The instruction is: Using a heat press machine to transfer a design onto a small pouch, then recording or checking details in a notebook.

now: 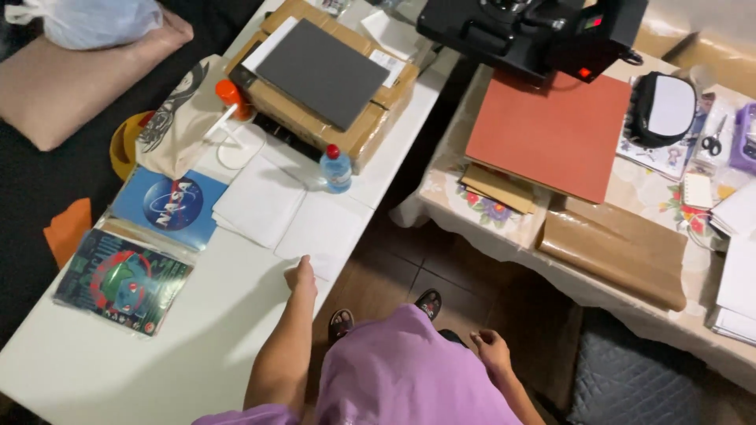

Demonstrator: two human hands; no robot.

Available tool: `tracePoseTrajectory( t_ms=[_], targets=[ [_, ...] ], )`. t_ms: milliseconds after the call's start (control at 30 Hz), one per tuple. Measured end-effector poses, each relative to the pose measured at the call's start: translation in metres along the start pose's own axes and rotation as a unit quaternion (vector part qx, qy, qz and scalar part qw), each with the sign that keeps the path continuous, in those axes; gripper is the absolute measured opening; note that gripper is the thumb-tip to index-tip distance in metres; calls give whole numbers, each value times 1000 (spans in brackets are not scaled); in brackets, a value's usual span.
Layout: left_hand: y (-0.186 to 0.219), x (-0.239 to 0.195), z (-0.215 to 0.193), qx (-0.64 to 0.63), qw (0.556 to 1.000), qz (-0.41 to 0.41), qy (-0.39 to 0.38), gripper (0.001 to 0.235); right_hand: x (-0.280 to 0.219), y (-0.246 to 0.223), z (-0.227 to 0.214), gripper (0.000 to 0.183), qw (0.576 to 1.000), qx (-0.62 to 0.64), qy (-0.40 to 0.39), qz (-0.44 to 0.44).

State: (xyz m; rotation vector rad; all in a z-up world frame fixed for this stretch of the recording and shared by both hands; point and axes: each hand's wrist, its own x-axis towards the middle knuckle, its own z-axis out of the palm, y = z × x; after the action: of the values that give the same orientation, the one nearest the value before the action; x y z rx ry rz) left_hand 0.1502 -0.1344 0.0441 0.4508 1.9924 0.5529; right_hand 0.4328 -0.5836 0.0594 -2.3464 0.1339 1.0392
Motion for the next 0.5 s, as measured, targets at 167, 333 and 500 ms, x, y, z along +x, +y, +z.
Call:
tracePoseTrajectory(
  t_ms=[167,333,500],
  targets=[
    [-31,-54,1,232,954,181,58,77,77,43,-72,56,999,-36,27,-14],
    [-75,-140,64,330,880,338,-54,67,115,42,-135,52,995,25,89,-37],
    [-99,-221,171,339,739,528,-245,52,144,7,-183,46,965,178,179,-71]
  ],
)
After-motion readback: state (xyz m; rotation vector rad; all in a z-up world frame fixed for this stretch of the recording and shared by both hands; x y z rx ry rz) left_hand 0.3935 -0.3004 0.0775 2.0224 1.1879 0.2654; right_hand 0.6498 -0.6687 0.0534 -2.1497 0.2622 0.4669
